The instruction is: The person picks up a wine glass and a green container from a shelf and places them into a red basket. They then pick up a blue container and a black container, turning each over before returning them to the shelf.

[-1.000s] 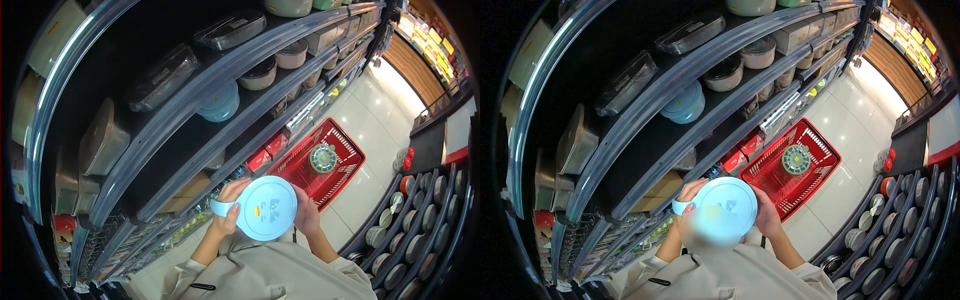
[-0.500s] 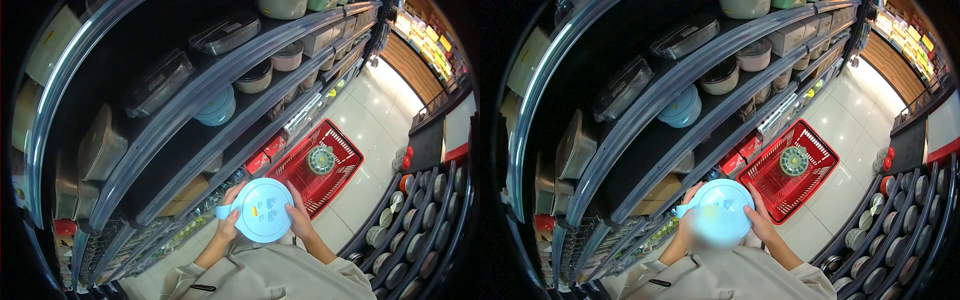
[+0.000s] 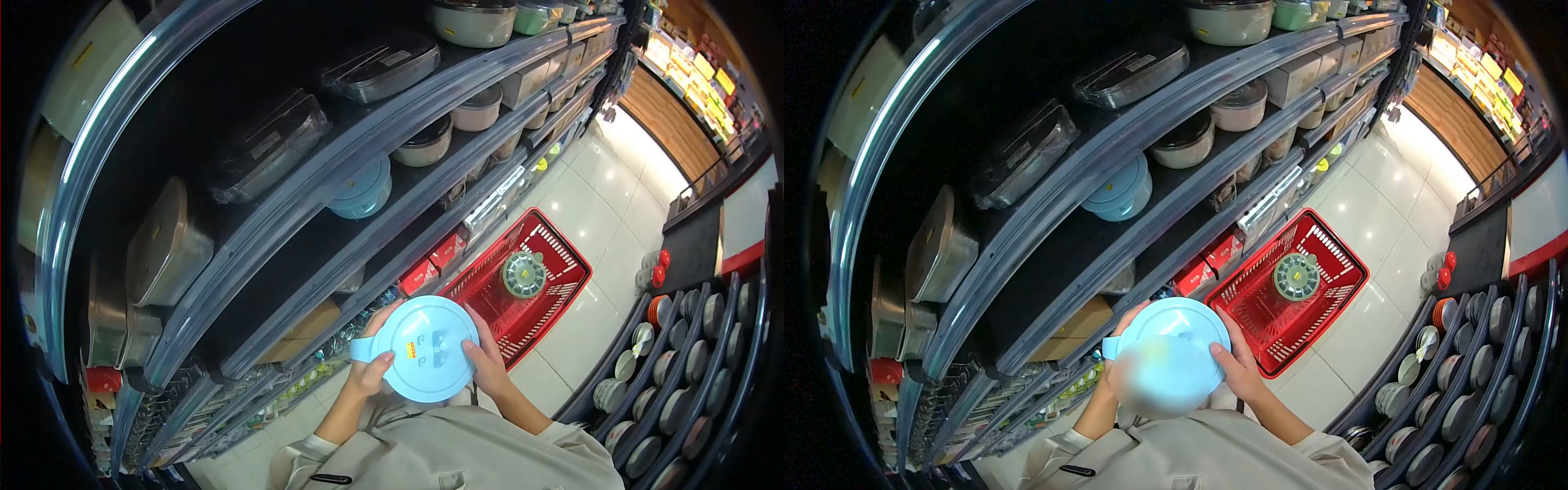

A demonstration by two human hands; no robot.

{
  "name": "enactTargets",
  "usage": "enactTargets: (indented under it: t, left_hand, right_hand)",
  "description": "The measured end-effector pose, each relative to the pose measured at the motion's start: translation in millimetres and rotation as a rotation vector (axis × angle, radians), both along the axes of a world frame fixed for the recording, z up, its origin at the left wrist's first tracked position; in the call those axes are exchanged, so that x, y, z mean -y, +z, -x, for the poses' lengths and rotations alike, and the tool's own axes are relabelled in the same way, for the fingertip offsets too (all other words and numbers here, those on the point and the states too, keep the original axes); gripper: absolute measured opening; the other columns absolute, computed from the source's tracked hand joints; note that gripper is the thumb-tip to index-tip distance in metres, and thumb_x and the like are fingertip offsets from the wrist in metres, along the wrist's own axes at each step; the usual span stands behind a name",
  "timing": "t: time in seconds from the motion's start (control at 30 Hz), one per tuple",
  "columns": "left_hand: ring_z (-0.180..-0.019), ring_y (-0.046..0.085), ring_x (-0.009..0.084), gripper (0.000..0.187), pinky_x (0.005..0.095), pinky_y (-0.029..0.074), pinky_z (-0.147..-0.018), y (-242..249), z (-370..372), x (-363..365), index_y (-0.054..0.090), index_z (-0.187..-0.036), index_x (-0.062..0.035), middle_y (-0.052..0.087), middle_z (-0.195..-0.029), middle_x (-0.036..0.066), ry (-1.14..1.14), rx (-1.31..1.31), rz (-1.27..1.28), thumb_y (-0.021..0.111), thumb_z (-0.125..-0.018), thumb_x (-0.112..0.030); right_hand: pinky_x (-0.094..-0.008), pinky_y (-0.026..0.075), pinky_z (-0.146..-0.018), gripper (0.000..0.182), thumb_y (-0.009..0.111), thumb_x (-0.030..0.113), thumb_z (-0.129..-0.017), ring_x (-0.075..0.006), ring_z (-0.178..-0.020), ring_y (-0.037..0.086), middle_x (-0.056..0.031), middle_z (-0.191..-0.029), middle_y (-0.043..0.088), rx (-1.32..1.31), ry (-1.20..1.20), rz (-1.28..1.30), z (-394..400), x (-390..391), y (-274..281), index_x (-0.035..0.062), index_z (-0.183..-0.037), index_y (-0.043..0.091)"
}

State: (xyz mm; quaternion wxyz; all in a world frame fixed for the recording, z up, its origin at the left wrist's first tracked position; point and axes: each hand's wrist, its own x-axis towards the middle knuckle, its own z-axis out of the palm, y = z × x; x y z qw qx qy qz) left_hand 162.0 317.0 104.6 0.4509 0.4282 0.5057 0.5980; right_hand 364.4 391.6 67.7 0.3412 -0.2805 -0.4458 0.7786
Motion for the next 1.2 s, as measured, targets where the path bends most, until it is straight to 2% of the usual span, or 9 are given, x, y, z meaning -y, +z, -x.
enactTargets:
  t: [0.3, 0.37, 0.57, 0.7, 0.8, 0.9, 0.97, 1.03, 1.2]
  left_hand:
    - [-0.123, 0.043, 0.0268, 0.082, 0.0364, 0.032, -0.104, 6.2, 14.1, 13.0, 0.037, -0.132, 0.0080, 0.044, -0.132, 0.020, 0.130, 0.178, -0.022, 0.054, -0.070, -0.042]
    - [-0.124, 0.042, 0.0273, 0.083, 0.0368, 0.031, -0.104, 3.9, 17.3, 9.8, 0.037, -0.132, 0.0076, 0.044, -0.133, 0.020, 0.099, 0.124, -0.029, 0.051, -0.074, -0.050]
    - [-0.124, 0.042, 0.0267, 0.081, 0.0365, 0.031, -0.105, -6.7, 19.2, 1.5, 0.037, -0.134, 0.0058, 0.044, -0.135, 0.018, 0.075, 0.168, -0.170, 0.025, -0.087, -0.059]
    - [-0.124, 0.043, 0.0253, 0.064, 0.0352, 0.028, -0.107, -9.2, 18.5, -7.0, 0.042, -0.132, 0.0053, 0.047, -0.134, 0.016, 0.209, 0.300, 0.093, 0.018, -0.094, -0.041]
    - [-0.124, 0.043, 0.0255, 0.062, 0.0351, 0.029, -0.107, -20.9, 25.7, -10.7, 0.043, -0.131, 0.0053, 0.049, -0.132, 0.016, 0.229, 0.378, 0.228, 0.019, -0.095, -0.039]
    - [-0.123, 0.044, 0.0238, 0.061, 0.0340, 0.026, -0.108, -14.5, 19.3, -5.0, 0.044, -0.130, 0.0048, 0.051, -0.130, 0.014, 0.113, 0.306, -0.125, 0.021, -0.096, -0.040]
    - [-0.123, 0.045, 0.0233, 0.060, 0.0342, 0.027, -0.108, 0.9, 17.9, -15.0, 0.044, -0.130, 0.0041, 0.051, -0.129, 0.014, 0.067, 0.289, -0.136, 0.021, -0.096, -0.040]
    - [-0.123, 0.044, 0.0230, 0.057, 0.0344, 0.028, -0.107, -2.2, 20.4, -26.4, 0.045, -0.130, 0.0029, 0.050, -0.130, 0.014, 0.096, 0.263, 0.078, 0.021, -0.096, -0.037]
    - [-0.122, 0.044, 0.0230, 0.056, 0.0346, 0.030, -0.105, -33.8, 18.5, -28.3, 0.047, -0.127, 0.0023, 0.050, -0.129, 0.014, 0.084, 0.186, 0.001, 0.022, -0.095, -0.036]
  right_hand:
    - [-0.0386, 0.023, -0.109, 0.071, 0.056, 0.023, -0.089, -0.0261, -0.132, 0.030, -0.0167, -0.141, 0.032, -0.054, 0.122, 0.026, 19.0, -12.1, 7.6, 0.0063, -0.146, 0.016]
    - [-0.0386, 0.028, -0.107, 0.071, 0.059, 0.025, -0.088, -0.0252, -0.130, 0.033, -0.0148, -0.141, 0.033, -0.132, 0.186, 0.290, 22.4, -6.1, 13.5, 0.0061, -0.145, 0.020]
    - [-0.0429, 0.036, -0.103, 0.068, 0.062, 0.035, -0.085, -0.0248, -0.122, 0.045, -0.0120, -0.134, 0.045, -0.157, 0.239, 0.506, 31.2, -2.9, 8.3, 0.0076, -0.139, 0.031]
    - [-0.0441, 0.037, -0.102, 0.069, 0.060, 0.041, -0.084, -0.0285, -0.122, 0.046, -0.0145, -0.134, 0.046, -0.038, 0.170, 0.780, 43.9, -11.0, 42.0, 0.0064, -0.138, 0.034]
    - [-0.0454, 0.037, -0.102, 0.069, 0.059, 0.040, -0.084, -0.0297, -0.121, 0.046, -0.0142, -0.134, 0.046, -0.019, 0.101, 0.795, 46.5, -4.7, 35.5, 0.0052, -0.137, 0.034]
    - [-0.0438, 0.036, -0.103, 0.067, 0.060, 0.039, -0.084, -0.0281, -0.122, 0.046, -0.0123, -0.134, 0.046, -0.139, 0.150, 0.510, 39.3, 1.3, 13.7, 0.0075, -0.138, 0.035]
    - [-0.0442, 0.035, -0.104, 0.066, 0.060, 0.039, -0.084, -0.0288, -0.122, 0.046, -0.0119, -0.135, 0.046, -0.185, 0.163, 0.511, 40.6, -4.4, 13.2, 0.0076, -0.137, 0.035]
    - [-0.0439, 0.035, -0.104, 0.067, 0.060, 0.038, -0.084, -0.0288, -0.122, 0.046, -0.0128, -0.134, 0.046, -0.217, 0.073, 0.727, 46.0, -10.7, 16.5, 0.0061, -0.137, 0.035]
    - [-0.0445, 0.038, -0.102, 0.066, 0.058, 0.039, -0.085, -0.0289, -0.121, 0.047, -0.0136, -0.133, 0.047, -0.181, 0.024, 0.700, 39.8, -9.1, 17.6, 0.0055, -0.137, 0.036]
